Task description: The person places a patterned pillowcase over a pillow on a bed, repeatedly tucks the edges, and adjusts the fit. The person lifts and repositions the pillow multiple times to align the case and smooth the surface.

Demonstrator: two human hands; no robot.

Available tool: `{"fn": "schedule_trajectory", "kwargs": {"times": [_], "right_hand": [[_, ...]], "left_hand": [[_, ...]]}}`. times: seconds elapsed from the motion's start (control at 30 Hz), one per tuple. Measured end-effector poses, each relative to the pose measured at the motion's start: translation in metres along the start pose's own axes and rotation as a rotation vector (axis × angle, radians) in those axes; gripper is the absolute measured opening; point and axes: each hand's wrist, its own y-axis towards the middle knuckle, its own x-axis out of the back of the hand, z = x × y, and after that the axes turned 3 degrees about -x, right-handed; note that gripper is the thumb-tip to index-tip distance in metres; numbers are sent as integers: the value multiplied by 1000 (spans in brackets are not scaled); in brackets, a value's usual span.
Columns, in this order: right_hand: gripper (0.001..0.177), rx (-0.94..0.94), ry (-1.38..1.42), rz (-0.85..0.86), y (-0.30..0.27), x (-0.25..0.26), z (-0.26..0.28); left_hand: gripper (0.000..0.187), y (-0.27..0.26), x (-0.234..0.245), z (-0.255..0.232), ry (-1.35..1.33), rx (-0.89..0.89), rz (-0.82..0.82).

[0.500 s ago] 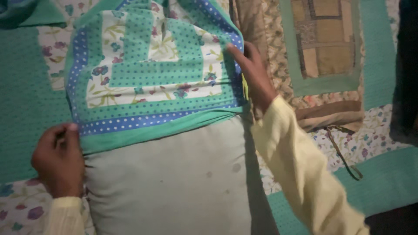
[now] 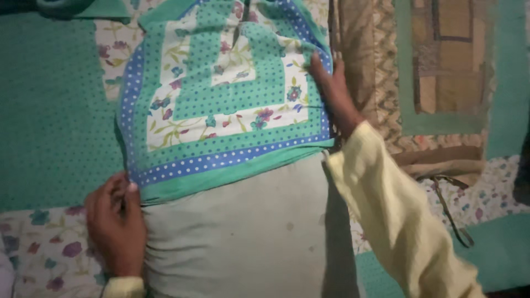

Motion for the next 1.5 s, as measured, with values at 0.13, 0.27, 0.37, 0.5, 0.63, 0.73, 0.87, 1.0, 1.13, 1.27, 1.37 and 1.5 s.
{"fn": "schedule_trajectory", "kwargs": {"times": [0.13,0.27,0.37,0.5,0.63,0.73,0.87,1.0,1.13,1.27,1.37,1.5], "right_hand": [[68,133,-270,-110,-109,16,-45],[59,176,-224,-210,-184,22,-79],[59,-15,-134,-220,-197,35,-93],[50,59,-247,-225,-210,36,-96],[59,93,-248,-244,-228,28,-87],[50,126,-132,-163,-240,25,-93],[21,101,-407,-224,-234,22,-126],[20,-119,-105,-268,-228,20,-137],[50,129,-18,-355,-220,10,-91],[48,72,-260,-404,-223,4,-54],[42,216,-396,-491,-227,-2,-44],[40,624,-725,-560,-243,-15,-29]], "left_hand": [[26,2,-4,-44,132,-475,77],[34,-10,-46,-109,19,-801,403],[39,-19,-85,-153,43,-877,438],[20,-25,-129,-186,9,-923,419],[13,-35,-155,-209,37,-954,517],[11,-49,-156,-219,-137,-933,648],[9,-70,-127,-211,-255,-852,740],[14,-79,-117,-206,-250,-773,735],[24,-77,-112,-189,-97,-838,672],[32,-63,-81,-133,76,-682,392],[32,-31,-40,-70,268,-616,130],[21,-11,1,-12,112,-216,101]]}}
